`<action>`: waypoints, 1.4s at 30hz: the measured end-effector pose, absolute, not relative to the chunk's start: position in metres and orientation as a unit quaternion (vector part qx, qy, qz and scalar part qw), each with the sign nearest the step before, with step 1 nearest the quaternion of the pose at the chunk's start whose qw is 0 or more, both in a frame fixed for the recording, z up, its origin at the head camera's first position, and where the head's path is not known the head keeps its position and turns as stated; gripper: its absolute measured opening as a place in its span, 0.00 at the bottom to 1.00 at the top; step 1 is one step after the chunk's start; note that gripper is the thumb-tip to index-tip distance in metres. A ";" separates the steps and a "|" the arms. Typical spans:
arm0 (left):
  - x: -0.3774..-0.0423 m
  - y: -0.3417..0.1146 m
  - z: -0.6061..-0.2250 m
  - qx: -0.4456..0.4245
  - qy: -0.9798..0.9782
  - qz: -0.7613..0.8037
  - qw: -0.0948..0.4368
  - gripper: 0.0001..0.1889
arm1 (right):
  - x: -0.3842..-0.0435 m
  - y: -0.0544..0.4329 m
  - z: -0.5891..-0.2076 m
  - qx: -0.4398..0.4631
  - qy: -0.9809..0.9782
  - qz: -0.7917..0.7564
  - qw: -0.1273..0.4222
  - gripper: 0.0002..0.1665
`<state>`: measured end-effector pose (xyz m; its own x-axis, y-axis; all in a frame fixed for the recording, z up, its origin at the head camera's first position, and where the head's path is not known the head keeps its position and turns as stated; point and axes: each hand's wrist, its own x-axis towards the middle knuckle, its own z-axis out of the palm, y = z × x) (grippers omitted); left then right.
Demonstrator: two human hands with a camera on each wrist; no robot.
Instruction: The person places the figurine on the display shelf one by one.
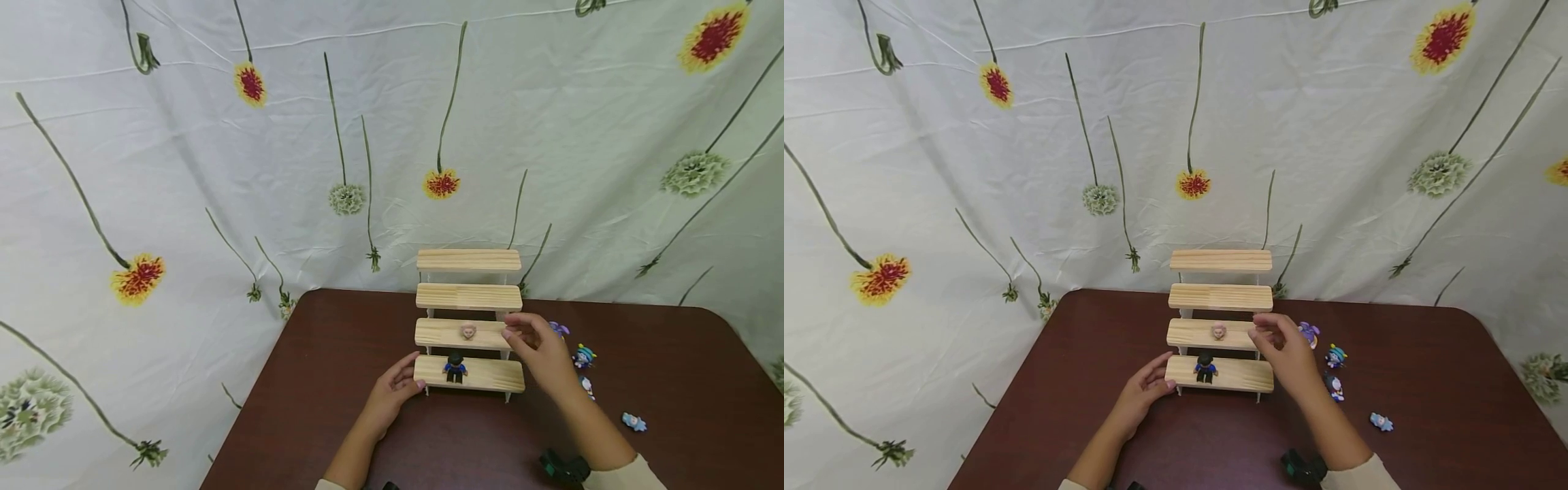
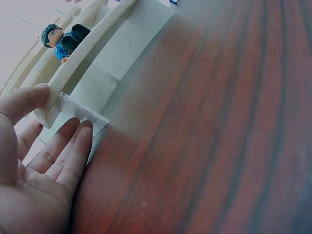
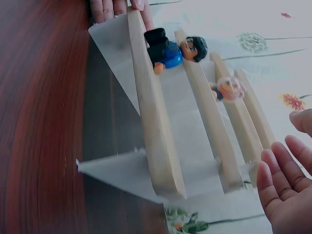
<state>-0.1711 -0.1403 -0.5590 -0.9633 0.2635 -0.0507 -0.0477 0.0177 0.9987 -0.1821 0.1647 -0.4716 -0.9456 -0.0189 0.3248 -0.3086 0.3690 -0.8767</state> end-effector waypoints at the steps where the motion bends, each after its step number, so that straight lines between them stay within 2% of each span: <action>1: -0.171 -0.140 -0.559 0.076 0.705 0.696 0.112 0.34 | -0.181 0.167 -0.471 0.098 -0.815 0.555 0.134 0.19; 16: -0.172 -0.139 -0.561 0.079 0.701 0.699 0.114 0.34 | -0.154 0.214 -0.483 0.051 -0.828 0.533 0.168 0.17; 24: -0.171 -0.140 -0.560 0.074 0.702 0.699 0.116 0.34 | -0.138 0.240 -0.497 0.007 -0.849 0.508 0.144 0.21; 36: -0.171 -0.141 -0.561 0.072 0.702 0.699 0.116 0.34 | -0.128 0.266 -0.520 -0.034 -0.858 0.489 0.152 0.20; 42: -0.171 -0.140 -0.561 0.071 0.704 0.698 0.114 0.34 | -0.125 0.271 -0.528 -0.068 -0.867 0.477 0.128 0.21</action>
